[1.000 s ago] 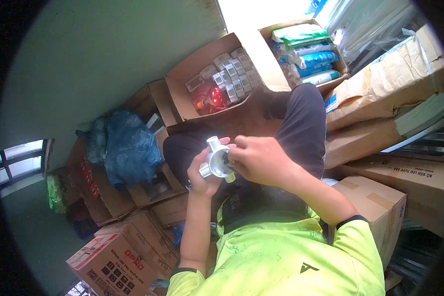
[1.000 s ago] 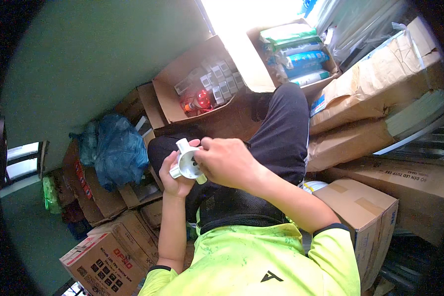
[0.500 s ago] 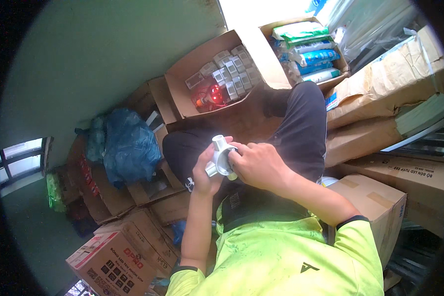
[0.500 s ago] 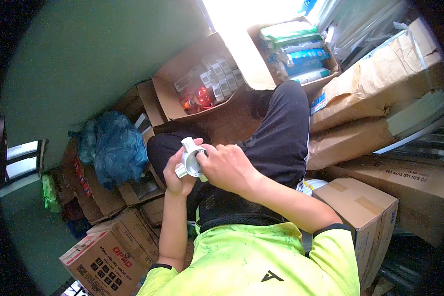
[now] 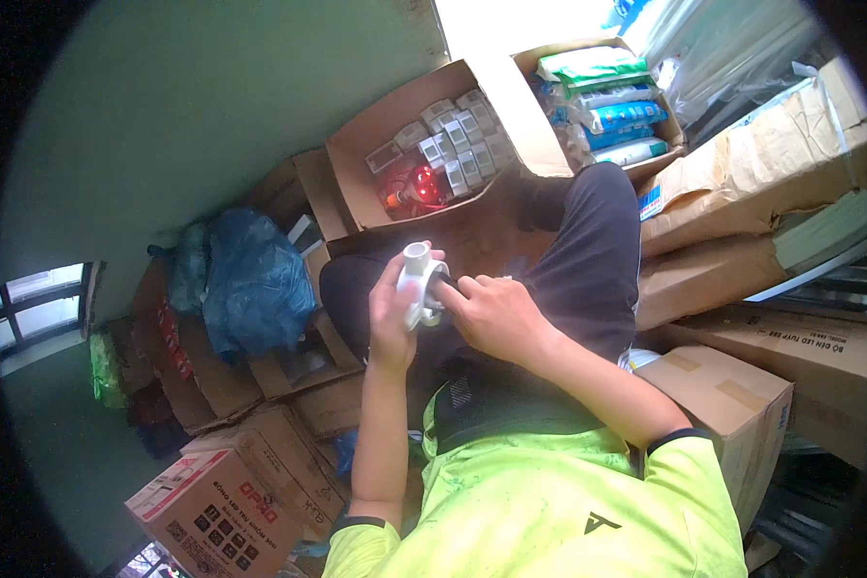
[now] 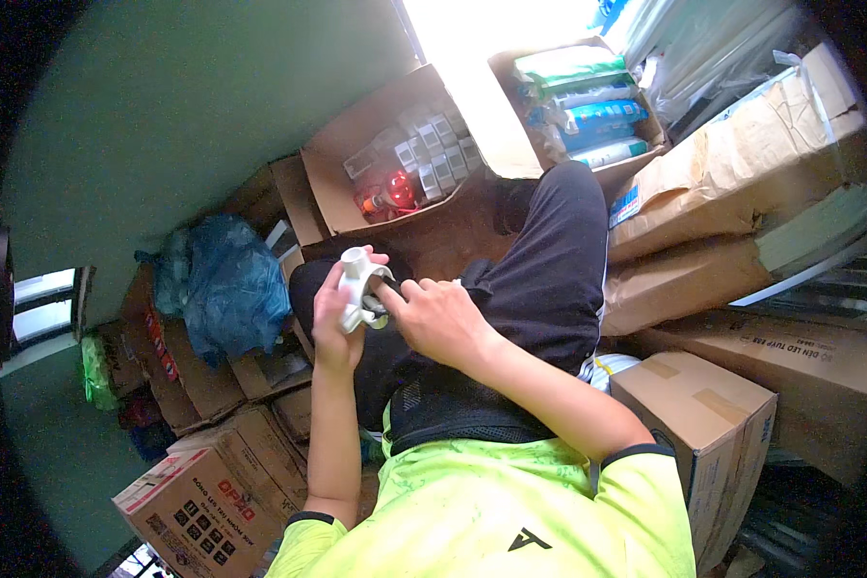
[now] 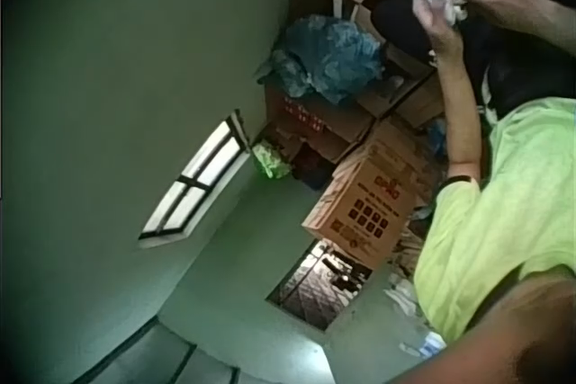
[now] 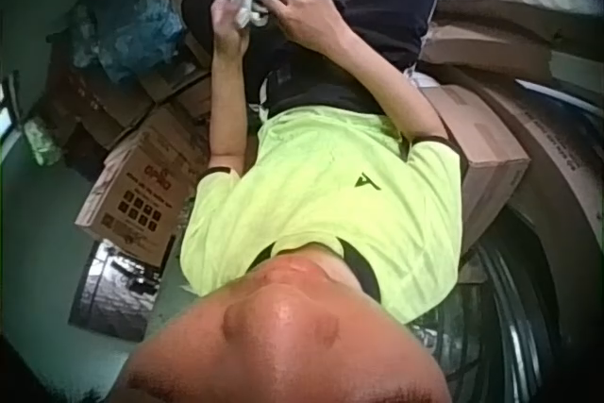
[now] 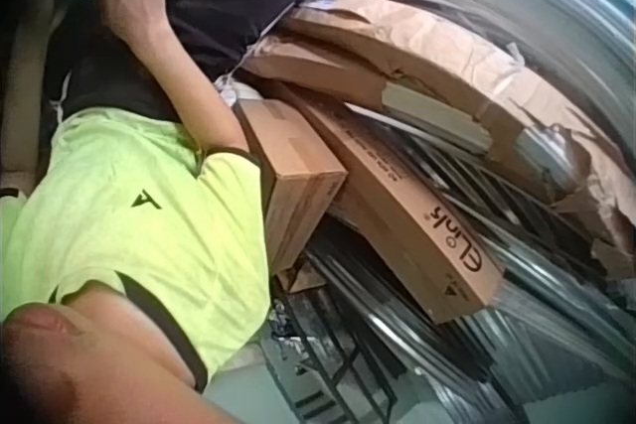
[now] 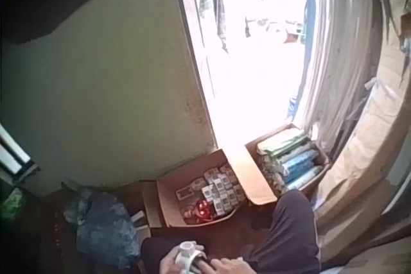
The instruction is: Assembling components into a plastic electrical junction box.
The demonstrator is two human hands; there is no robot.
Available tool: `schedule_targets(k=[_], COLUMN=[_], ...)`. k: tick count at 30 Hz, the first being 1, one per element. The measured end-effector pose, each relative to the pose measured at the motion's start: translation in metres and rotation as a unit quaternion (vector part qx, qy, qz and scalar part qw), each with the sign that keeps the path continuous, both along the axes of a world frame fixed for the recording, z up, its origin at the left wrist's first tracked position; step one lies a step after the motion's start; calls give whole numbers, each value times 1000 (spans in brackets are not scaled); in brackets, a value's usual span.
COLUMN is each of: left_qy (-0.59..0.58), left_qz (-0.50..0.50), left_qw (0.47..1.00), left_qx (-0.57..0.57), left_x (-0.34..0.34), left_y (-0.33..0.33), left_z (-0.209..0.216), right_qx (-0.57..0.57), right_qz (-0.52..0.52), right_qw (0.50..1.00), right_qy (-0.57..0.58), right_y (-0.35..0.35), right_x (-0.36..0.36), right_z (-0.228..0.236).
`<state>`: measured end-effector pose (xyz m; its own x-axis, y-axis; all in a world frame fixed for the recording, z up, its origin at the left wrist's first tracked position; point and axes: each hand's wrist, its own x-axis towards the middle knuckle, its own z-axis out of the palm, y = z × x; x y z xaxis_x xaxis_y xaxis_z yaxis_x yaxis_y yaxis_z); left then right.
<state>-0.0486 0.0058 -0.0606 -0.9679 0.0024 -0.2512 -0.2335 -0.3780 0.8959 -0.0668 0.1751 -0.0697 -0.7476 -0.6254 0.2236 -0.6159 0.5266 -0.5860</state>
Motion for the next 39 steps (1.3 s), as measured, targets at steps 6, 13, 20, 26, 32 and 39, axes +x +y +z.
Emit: schedule_targets(k=[6,13,20,26,32,39], left_qy=[42,19,24,31,67,34], left_qz=[53,64,84,80,75,101], left_qw=[990,998,996,996,983,992], left_qx=[-121,-5,-9,-38,-156,-64], left_x=[3,-9,-13,-13,-10,-22], left_y=[1,-10,0,10,5,-8], left_z=[-20,-16,-16,-13,-33,-19], right_qx=[-38,-250,-256,-26,40,-128], right_qz=[-5,-198,-115,-97,-29,-101], right_qw=[998,927,938,994,996,986], right_qy=[-46,-196,-203,-43,68,36], right_y=[5,16,-1,-16,1,2], right_x=[-17,-23,-18,-19,-34,-34], right_z=[-1,5,-1,-10,-20,-4])
